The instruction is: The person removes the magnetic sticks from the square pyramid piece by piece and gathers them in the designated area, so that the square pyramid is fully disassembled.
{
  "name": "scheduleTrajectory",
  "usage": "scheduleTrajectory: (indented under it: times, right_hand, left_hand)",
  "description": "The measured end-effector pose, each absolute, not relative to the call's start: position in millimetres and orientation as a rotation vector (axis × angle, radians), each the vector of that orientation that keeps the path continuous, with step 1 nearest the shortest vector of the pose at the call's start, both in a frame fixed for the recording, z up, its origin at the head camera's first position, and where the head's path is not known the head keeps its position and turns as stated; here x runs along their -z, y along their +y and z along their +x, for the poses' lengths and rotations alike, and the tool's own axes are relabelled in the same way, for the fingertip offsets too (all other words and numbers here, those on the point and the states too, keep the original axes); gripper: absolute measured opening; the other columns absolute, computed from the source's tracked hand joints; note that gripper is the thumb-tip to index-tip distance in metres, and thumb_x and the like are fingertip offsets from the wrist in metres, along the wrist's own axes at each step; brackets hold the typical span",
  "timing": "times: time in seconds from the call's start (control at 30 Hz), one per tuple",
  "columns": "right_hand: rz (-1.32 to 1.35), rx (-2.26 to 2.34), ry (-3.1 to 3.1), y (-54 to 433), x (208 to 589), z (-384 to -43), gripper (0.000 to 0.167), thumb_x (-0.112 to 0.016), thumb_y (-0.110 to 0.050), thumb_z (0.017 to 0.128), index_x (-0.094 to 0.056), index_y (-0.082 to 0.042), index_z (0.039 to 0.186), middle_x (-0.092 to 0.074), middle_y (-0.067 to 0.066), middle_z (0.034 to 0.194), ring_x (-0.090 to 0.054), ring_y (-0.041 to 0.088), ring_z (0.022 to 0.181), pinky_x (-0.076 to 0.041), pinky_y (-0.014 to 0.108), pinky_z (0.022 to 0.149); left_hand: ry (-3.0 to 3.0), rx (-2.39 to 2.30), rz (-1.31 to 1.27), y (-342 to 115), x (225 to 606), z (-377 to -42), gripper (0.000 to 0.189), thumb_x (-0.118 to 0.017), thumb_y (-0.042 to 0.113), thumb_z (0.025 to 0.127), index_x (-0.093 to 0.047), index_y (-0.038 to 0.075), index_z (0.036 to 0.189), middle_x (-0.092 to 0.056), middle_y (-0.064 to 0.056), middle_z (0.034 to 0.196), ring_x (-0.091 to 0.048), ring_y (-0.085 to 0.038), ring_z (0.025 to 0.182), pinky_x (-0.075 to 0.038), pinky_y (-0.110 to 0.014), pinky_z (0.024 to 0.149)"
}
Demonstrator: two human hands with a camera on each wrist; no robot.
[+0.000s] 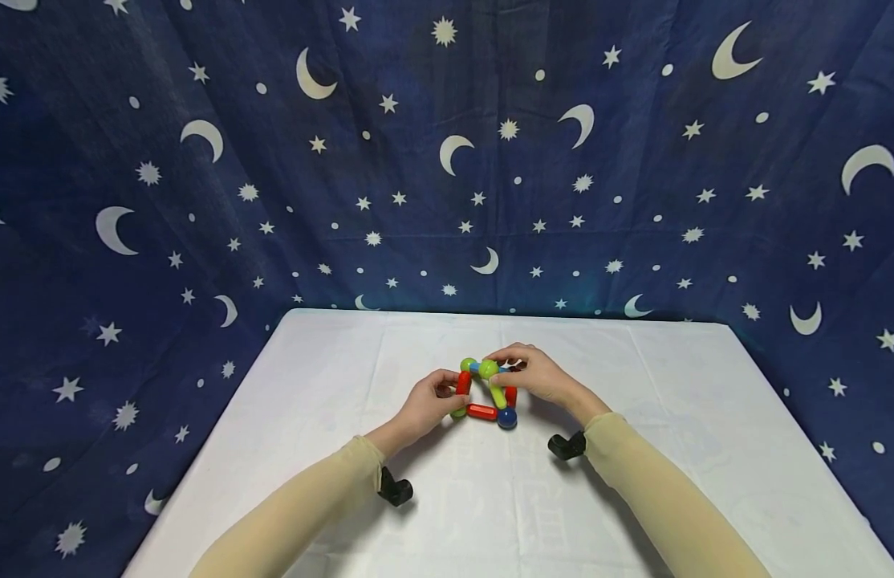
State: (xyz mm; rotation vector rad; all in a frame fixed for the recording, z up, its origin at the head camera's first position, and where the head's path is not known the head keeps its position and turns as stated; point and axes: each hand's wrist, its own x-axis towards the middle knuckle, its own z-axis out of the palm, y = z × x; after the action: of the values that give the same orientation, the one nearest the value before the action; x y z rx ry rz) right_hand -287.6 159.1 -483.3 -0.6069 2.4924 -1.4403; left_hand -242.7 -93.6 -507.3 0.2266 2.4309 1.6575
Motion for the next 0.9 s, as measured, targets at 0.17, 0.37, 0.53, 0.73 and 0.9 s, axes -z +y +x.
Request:
scheduleTrajectory:
  times: [0.17, 0.37, 0.53, 0.73, 0.9]
  right_hand:
    - [-0.592, 1.437, 2.467, 158.4, 487.7, -281.5, 0.039, -0.082, -0.035, 0.088, -0.074, -0.020, 0.123, -0.063, 0.000, 0.117, -0.051, 0.027, 0.116, -0.043, 0.044, 0.099]
    - [-0.546, 1.414, 2.477, 158.3, 489.0, -272.5, 0.039, -0.083, -0.041, 0.085, -0.074, -0.024, 0.119, -0.062, -0.002, 0.116, -0.048, 0.026, 0.118, -0.040, 0.048, 0.101]
    - [-0.567, 1.398, 2.513, 161.3, 487.2, -271.9, 0.038, -0.083, -0.041, 0.085, -0.075, -0.023, 0.118, -0.062, -0.003, 0.113, -0.048, 0.026, 0.117, -0.040, 0.050, 0.102]
    - [-0.572, 1.391, 2.531, 169.3, 481.7, -270.6, 0.040, -0.082, -0.043, 0.086, -0.075, -0.023, 0.121, -0.062, -0.004, 0.113, -0.048, 0.023, 0.116, -0.040, 0.047, 0.100]
    - [-0.550, 1.374, 2.522, 175.0, 476.9, -268.4, 0.040, -0.082, -0.043, 0.087, -0.075, -0.024, 0.122, -0.063, -0.004, 0.115, -0.049, 0.026, 0.118, -0.043, 0.045, 0.096]
  left_hand:
    - [2.505, -1.509, 0.311, -98.0, 511.0, -236.5, 0.035, -0.079, 0.019, 0.091, -0.064, 0.007, 0.121, -0.064, -0.003, 0.106, -0.055, -0.019, 0.089, -0.048, -0.029, 0.069]
    - [2.614, -1.409, 0.405, -105.1, 511.5, -234.6, 0.029, -0.078, 0.021, 0.092, -0.066, 0.007, 0.115, -0.065, -0.002, 0.105, -0.055, -0.017, 0.090, -0.047, -0.031, 0.077]
    - [2.743, -1.261, 0.387, -106.4, 506.7, -240.4, 0.029, -0.077, 0.030, 0.093, -0.069, 0.013, 0.115, -0.066, 0.000, 0.107, -0.056, -0.019, 0.096, -0.046, -0.037, 0.085]
    - [2.824, -1.204, 0.402, -103.5, 505.3, -257.2, 0.028, -0.076, 0.030, 0.094, -0.071, 0.014, 0.116, -0.069, 0.001, 0.111, -0.056, -0.022, 0.102, -0.047, -0.041, 0.088]
    - [2.855, -1.234, 0.404, -100.3, 504.6, -266.4, 0.033, -0.076, 0.027, 0.094, -0.070, 0.009, 0.121, -0.070, -0.002, 0.111, -0.057, -0.024, 0.102, -0.047, -0.040, 0.087]
